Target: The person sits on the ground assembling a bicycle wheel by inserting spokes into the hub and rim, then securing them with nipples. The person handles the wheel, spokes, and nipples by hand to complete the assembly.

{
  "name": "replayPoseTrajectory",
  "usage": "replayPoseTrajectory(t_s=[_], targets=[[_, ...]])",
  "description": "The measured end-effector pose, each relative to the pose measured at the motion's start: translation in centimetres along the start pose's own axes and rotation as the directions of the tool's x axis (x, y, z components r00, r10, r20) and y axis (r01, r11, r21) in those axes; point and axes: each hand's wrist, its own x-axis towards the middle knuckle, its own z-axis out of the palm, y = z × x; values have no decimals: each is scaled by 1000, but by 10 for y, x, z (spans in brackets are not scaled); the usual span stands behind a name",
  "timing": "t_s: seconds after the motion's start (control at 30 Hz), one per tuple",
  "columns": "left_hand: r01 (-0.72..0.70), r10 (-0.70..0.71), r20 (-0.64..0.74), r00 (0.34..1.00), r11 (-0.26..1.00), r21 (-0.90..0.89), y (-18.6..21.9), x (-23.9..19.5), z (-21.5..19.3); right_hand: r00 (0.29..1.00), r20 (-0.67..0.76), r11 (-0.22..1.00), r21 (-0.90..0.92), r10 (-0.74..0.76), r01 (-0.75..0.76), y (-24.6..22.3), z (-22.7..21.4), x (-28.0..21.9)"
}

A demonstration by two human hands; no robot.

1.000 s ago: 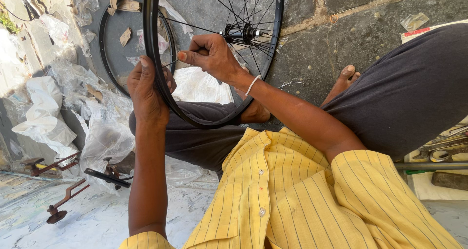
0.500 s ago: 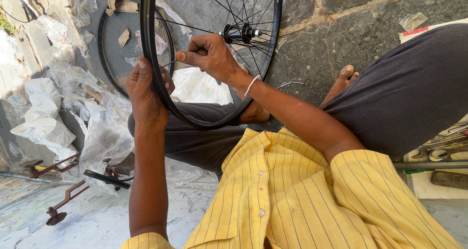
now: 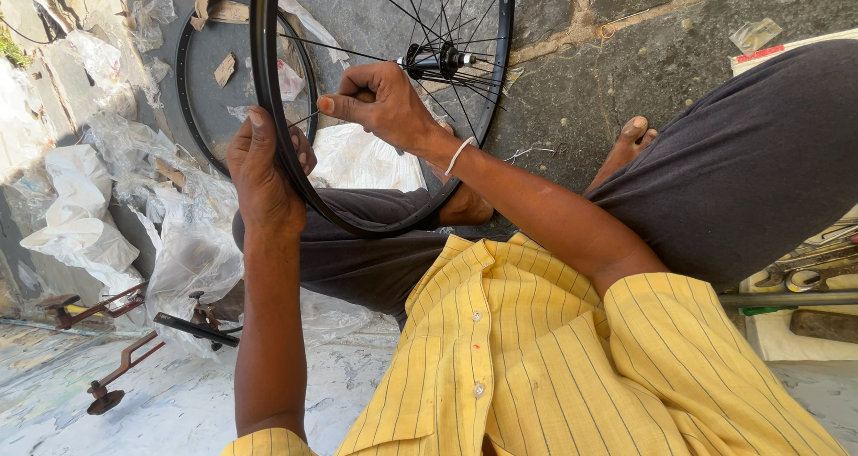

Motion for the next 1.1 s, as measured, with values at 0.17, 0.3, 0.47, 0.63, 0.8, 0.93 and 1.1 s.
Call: replayPoseTrajectory(t_s=[0.17,0.3,0.47,0.63,0.8,0.93,1.1], targets=[[-42,43,-29,999,999,23,-3,-3,2,999,35,997,68,19,-21,-2,1,-2],[-76,77,-7,997,996,52,-3,-6,2,998,68,998,55,5,-9,-4,0,-2],[-92,89,39,995,992,85,-3,-11,1,992,128,997,71,15,-24,-6,-4,-3],[-584,475,372,797,454,673,23,-12,-4,991,128,998,43,30,-36,-8,-4,-4],[-677,221,701,678,-182,713,71,-14,-5,990,136,998,46,43,-49,-7,-2,-5],[-659,188,648,738,-3,752,71,-12,2,992,123,998,52,37,-44,-6,-3,-4],[-614,171,609,775,-26,789,73,-15,11,991,128,999,41,24,-30,-3,-4,-3]])
